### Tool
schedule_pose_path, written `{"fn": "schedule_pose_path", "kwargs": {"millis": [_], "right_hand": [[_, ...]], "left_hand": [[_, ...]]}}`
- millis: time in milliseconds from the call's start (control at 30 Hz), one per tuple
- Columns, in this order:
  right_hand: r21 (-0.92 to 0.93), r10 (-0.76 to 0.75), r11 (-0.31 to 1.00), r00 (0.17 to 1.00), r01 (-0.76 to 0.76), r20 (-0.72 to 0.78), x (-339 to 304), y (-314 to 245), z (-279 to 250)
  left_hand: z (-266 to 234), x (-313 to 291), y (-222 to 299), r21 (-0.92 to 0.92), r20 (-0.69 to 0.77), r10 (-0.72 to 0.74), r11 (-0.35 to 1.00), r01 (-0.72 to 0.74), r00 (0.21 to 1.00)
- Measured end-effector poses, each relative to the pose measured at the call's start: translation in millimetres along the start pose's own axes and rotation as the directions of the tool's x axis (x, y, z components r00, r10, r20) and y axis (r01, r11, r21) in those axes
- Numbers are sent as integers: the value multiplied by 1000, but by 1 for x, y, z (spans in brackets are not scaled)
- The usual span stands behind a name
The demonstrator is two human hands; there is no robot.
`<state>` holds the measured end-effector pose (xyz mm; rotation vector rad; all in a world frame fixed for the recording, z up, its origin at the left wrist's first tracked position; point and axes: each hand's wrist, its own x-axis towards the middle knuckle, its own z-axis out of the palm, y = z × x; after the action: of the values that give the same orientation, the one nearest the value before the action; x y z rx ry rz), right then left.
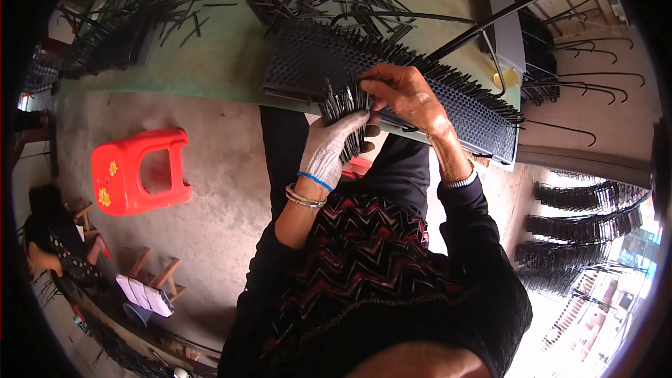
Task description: Manually inserting small metal hooks or wires into a perforated rack for assembly.
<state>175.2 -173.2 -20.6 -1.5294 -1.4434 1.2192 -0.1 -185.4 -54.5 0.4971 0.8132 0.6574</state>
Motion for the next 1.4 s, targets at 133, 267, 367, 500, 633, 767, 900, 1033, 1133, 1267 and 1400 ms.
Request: {"fn": "schedule_pose_path", "kwargs": {"millis": [133, 267, 367, 500, 633, 767, 900, 1033, 1133, 1267, 1400], "right_hand": [[74, 15, 997, 1000, -16, 16, 4, 0, -2], [52, 40, 998, 999, -41, 9, 7, 1, -6], [45, 21, 999, 996, -17, -86, 6, -8, -11], [-93, -185, 983, 889, 161, -418, 16, -19, -12], [-268, -357, 931, 775, 248, -522, 44, -9, -1], [-288, -428, 903, 715, 318, -554, 61, 4, 7], [-385, -473, 874, 706, 298, -527, 67, 6, 12], [-448, -501, 848, 704, 283, -503, 68, 11, 8], [-548, -562, 791, 677, 273, -475, 66, 10, 6], [-557, -561, 781, 711, 283, -425, 64, 6, 4], [-552, -530, 784, 768, 282, -360, 64, -6, -3]], "left_hand": [[1, -1, 5, 40, 13, 0, 999, 0, 1000], [-1, 3, 1, -40, -34, -24, 999, 22, 999], [-10, 10, -4, -168, -97, -52, 985, 35, 994], [-16, 18, -8, -273, -45, -92, 959, 76, 995], [-10, 21, -15, -368, 31, -138, 919, 140, 990], [-8, 21, -17, -340, -35, -150, 932, 129, 988], [-12, 20, -17, -318, -28, -143, 940, 127, 989], [-3, 15, -11, -388, -43, -136, 915, 108, 990], [-1, 13, -9, -423, -51, -129, 901, 96, 990], [-10, 19, -13, -390, -28, -150, 912, 127, 988], [-14, 21, -15, -358, 10, -102, 928, 99, 995]]}}
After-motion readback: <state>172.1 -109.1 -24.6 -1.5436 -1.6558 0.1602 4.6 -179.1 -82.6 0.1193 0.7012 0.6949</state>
